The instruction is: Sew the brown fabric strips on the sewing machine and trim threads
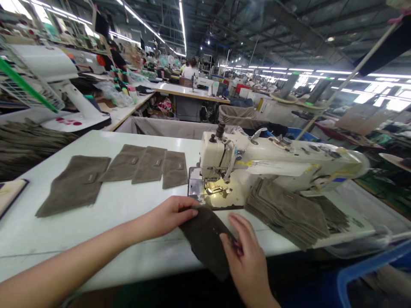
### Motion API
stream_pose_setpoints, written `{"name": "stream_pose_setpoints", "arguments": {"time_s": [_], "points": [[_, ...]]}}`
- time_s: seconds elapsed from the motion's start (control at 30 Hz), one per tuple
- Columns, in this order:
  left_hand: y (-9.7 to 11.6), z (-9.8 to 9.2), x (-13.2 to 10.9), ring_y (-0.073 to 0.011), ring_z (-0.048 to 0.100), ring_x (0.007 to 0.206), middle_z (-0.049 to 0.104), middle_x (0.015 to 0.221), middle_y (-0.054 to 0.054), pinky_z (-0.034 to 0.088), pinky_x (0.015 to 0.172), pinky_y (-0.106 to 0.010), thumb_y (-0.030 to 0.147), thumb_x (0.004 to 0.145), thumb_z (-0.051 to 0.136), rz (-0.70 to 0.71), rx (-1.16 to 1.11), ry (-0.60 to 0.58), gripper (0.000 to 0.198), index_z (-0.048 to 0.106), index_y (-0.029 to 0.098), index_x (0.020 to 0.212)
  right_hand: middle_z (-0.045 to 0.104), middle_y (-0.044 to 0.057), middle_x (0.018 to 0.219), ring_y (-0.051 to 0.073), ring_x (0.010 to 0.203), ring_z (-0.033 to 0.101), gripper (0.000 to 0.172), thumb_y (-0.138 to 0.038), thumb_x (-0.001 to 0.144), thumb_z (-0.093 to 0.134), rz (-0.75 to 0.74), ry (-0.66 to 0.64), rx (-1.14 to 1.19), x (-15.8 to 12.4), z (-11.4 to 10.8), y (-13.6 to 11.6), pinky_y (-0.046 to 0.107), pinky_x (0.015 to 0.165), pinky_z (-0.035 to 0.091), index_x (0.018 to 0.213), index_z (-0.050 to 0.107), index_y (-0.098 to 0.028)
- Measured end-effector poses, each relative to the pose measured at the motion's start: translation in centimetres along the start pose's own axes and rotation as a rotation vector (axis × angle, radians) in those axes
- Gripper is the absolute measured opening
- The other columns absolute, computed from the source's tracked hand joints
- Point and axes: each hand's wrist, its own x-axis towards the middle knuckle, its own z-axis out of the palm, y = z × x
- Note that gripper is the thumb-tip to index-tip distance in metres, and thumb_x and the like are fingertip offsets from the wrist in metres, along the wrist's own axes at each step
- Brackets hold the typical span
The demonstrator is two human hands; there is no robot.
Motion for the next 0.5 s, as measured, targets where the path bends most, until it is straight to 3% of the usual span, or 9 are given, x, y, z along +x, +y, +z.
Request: {"name": "stream_pose_setpoints", "arguments": {"time_s": [0.1,0.2,0.33,0.5], "points": [[0.8,-1.7,0.1,-0.0208,0.068,0.081,0.075,0.088,-0.002,0.054,0.076,-0.033,0.044,0.086,0.061,0.03,0.018,-0.008,0.026,0.069,0.02,0.091,0.074,0.009,0.102,0.021,0.09,0.072,0.025,-0.037,0.097,0.055,0.234,-0.124,0.125,-0.3,-0.8,1.6,0.027,0.073,0.059,0.108,0.07,-0.02],[0.8,-2.3,1.1,-0.02,0.066,0.077,0.072,0.084,-0.002,0.053,0.07,-0.031,0.049,0.087,0.055,0.011,0.136,0.089,0.032,0.064,0.019,0.091,0.073,0.006,0.084,0.019,0.076,0.07,0.028,-0.04,0.097,0.054,0.303,-0.262,0.276,-0.9,-1.0,2.0,0.025,0.067,0.057,0.093,0.073,-0.019],[0.1,-2.1,3.8,-0.0199,0.063,0.07,0.067,0.074,-0.001,0.048,0.064,-0.029,0.043,0.087,0.046,-0.004,0.592,0.257,0.029,0.061,0.02,0.081,0.07,0.005,0.085,0.018,0.081,0.068,0.029,-0.038,0.097,0.053,0.359,-0.267,0.303,-1.8,-0.3,1.1,0.025,0.074,0.055,0.091,0.074,-0.019],[-0.2,-1.9,6.4,-0.023,0.061,0.071,0.066,0.074,-0.004,0.04,0.061,-0.03,0.037,0.08,0.056,-0.033,0.812,0.336,0.019,0.06,0.021,0.071,0.069,0.004,0.085,0.017,0.075,0.067,0.028,-0.036,0.093,0.057,0.464,-0.174,0.253,-3.1,1.3,0.0,0.024,0.07,0.054,0.114,0.066,-0.019]]}}
